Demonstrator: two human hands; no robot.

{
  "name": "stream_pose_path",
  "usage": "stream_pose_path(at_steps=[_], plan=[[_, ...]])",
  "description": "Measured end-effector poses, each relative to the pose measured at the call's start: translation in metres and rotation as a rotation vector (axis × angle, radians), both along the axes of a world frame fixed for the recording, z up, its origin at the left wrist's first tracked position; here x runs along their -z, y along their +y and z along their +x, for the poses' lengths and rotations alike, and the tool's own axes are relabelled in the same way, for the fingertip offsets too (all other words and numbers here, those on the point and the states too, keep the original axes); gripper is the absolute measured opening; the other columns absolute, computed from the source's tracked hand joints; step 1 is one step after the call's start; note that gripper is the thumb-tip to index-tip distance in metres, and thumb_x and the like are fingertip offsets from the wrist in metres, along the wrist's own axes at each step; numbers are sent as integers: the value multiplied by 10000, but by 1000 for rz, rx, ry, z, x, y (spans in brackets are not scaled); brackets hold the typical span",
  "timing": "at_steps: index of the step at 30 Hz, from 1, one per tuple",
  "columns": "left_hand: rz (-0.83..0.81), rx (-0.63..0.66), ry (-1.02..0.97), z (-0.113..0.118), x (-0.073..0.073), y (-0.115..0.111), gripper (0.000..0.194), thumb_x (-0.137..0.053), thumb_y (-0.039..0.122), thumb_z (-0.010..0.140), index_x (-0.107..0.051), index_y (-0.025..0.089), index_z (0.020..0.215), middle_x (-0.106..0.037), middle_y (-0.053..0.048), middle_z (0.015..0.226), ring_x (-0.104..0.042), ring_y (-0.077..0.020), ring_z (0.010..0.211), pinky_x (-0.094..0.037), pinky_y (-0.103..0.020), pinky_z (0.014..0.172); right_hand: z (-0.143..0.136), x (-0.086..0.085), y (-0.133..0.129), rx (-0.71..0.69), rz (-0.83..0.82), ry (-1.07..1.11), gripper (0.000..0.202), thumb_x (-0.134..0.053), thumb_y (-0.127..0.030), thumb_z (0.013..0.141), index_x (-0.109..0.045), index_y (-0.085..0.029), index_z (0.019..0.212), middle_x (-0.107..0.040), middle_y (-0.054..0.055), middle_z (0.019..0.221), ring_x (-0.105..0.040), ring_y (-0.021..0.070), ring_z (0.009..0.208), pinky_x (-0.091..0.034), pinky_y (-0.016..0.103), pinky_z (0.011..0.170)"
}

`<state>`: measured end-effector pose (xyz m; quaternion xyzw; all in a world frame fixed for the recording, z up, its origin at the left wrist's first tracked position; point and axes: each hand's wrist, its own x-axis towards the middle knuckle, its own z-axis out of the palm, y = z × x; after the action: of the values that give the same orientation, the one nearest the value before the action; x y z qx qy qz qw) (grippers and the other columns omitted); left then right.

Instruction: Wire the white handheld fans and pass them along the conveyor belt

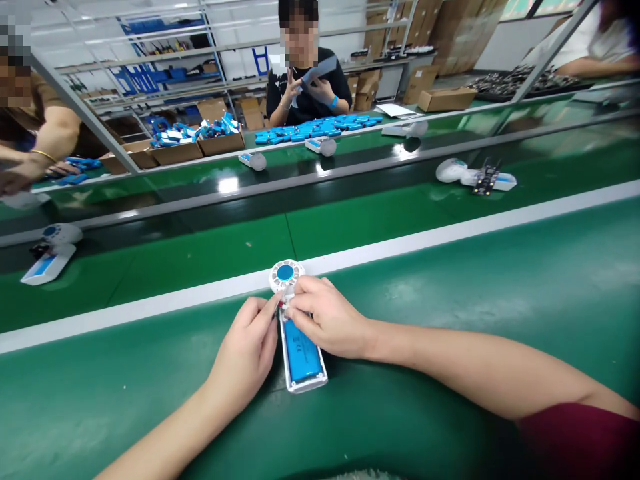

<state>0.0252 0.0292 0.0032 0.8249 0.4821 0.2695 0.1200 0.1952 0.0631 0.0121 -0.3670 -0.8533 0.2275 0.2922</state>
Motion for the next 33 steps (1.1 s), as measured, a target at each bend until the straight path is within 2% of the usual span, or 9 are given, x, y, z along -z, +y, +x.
stream_pose_path(at_steps=[7, 10, 15, 17, 19, 21, 24, 30, 33], plan=[[287, 83, 205, -7, 6, 6, 577, -396, 54, 814, -243, 249, 1334, -468, -79, 917, -469, -174, 826, -466, -292, 677, 1, -1, 1, -28, -36, 19, 209, -468, -153, 806, -584, -125, 635, -504, 25, 748, -450, 128, 748, -349, 269, 678], [350, 54, 252, -6, 6, 1, 601, -411, 52, 808, -210, 219, 1349, -477, -80, 886, -468, -177, 797, -466, -296, 665, 1, 0, 1, -49, -71, 89, 214, -463, -143, 803, -562, -121, 615, -488, 25, 731, -443, 122, 725, -364, 253, 656], [4, -3, 36, 2, -3, -9, 488, -409, 121, 841, -301, 211, 1308, -450, -34, 828, -481, -110, 691, -469, -210, 604, 1, -2, 1, -37, -112, 112, 253, -446, -126, 794, -513, -125, 550, -435, 11, 682, -408, 100, 645, -360, 229, 602], [-59, -1, -13, 3, -4, -9, 458, -416, 135, 842, -341, 222, 1286, -446, -21, 805, -479, -99, 672, -463, -190, 580, 1, -4, 2, -30, -98, 86, 259, -450, -126, 786, -494, -126, 531, -425, 7, 664, -405, 100, 644, -354, 227, 598], [13, 16, 0, 2, -3, -6, 471, -420, 125, 838, -336, 225, 1291, -451, -26, 818, -483, -106, 694, -466, -200, 597, 1, -6, 3, -29, -73, 67, 269, -455, -129, 783, -470, -126, 515, -424, 5, 653, -405, 101, 649, -349, 229, 601], [167, 34, 72, 0, 1, -4, 514, -418, 104, 831, -290, 211, 1318, -459, -52, 858, -488, -131, 737, -475, -239, 631, 1, -7, 3, -38, -41, 61, 269, -459, -130, 782, -458, -125, 512, -431, 8, 654, -410, 105, 662, -349, 233, 611], [359, 40, 215, -1, 8, -5, 555, -406, 89, 826, -222, 142, 1346, -467, -94, 864, -480, -173, 752, -479, -299, 632, 0, -6, 3, -45, -6, 52, 258, -455, -128, 785, -469, -122, 528, -451, 19, 668, -415, 114, 674, -356, 248, 632], [417, 53, 268, 9, 13, -13, 539, -384, 77, 829, -211, 69, 1340, -477, -103, 813, -469, -180, 733, -478, -295, 623, 3, 2, 1, -77, 91, 24, 264, -412, -125, 799, -496, -121, 549, -487, 54, 721, -426, 140, 709, -377, 298, 696], [433, 103, 247, -2, 10, -2, 470, -352, 129, 855, -274, 86, 1317, -494, -104, 831, -493, -177, 749, -477, -283, 639, -1, 4, 0, -74, 159, -46, 265, -417, -159, 803, -516, -128, 560, -498, 56, 720, -445, 151, 728, -392, 309, 723]])
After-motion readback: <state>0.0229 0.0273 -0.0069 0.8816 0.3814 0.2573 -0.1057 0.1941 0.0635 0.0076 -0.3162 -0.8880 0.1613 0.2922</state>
